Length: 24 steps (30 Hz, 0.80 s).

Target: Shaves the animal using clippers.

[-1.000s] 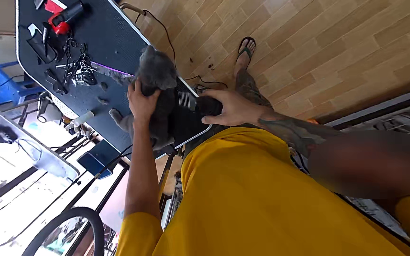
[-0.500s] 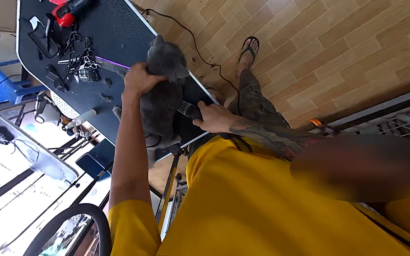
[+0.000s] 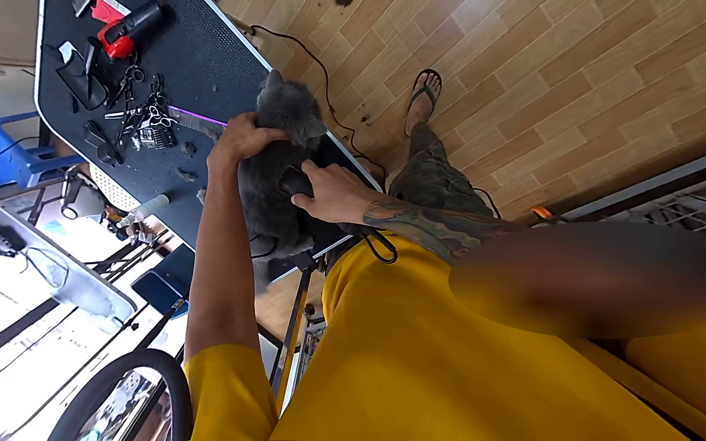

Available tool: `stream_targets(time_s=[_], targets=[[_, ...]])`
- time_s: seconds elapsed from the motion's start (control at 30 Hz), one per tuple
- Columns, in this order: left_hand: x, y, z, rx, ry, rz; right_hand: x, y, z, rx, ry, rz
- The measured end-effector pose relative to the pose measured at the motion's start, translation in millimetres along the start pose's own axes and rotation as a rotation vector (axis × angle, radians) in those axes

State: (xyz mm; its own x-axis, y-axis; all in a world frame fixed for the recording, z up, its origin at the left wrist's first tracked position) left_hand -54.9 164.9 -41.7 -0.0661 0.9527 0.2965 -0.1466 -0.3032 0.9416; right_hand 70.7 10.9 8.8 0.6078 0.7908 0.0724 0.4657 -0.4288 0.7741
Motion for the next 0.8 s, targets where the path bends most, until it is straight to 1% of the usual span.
stream_targets(time_s=[0.13,0.2,0.27,0.33,0.4,0.43,0.5,0.57,0.63,0.8], targets=[[0.5,-4.6,-3.6,0.02,0.025,-0.052,13.2,0.5,-18.8,0.025,-0.027,0.048],[1.7,-4.2,-1.7,0.031,0.023,-0.056,18.5,3.8,-25.2,0.091,0.011,0.112],[5.3,-2.5,2.7,0.028,-0.008,-0.031,16.6,13.6,-19.5,0.151,0.074,0.138],[7.7,-0.5,6.7,0.015,-0.038,-0.012,5.2,22.5,6.9,0.098,0.084,0.056],[8.1,-0.5,6.0,0.002,-0.042,-0.006,-10.8,17.7,44.1,-0.036,0.048,-0.084],[6.6,-1.0,4.3,0.002,-0.038,-0.011,-17.9,11.0,60.2,-0.097,0.039,-0.123],[7.3,-2.4,3.3,0.009,-0.016,-0.014,-20.7,-7.6,78.9,-0.152,0.02,-0.119],[6.0,-1.7,2.8,0.01,-0.003,-0.021,-12.7,-18.4,75.5,-0.12,0.011,-0.062],[5.8,-0.7,2.6,0.006,-0.007,-0.02,-0.8,-18.9,60.7,-0.071,0.004,-0.022],[6.1,-0.1,3.4,-0.013,0.028,-0.024,25.8,-16.5,26.1,-0.006,-0.027,0.004]])
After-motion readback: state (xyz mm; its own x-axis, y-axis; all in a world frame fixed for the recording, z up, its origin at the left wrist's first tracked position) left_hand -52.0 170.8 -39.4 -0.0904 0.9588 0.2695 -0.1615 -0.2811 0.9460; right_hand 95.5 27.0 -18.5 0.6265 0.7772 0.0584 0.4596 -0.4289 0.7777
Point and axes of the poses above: each hand's wrist, its own y-axis away from the middle knuckle, its own x-axis out of the back of the hand, z = x × y, the point moved 9 cm from there along -y, towards the middle knuckle, and after that the axes turned 12 degrees about -z, right-handed, at the moved point
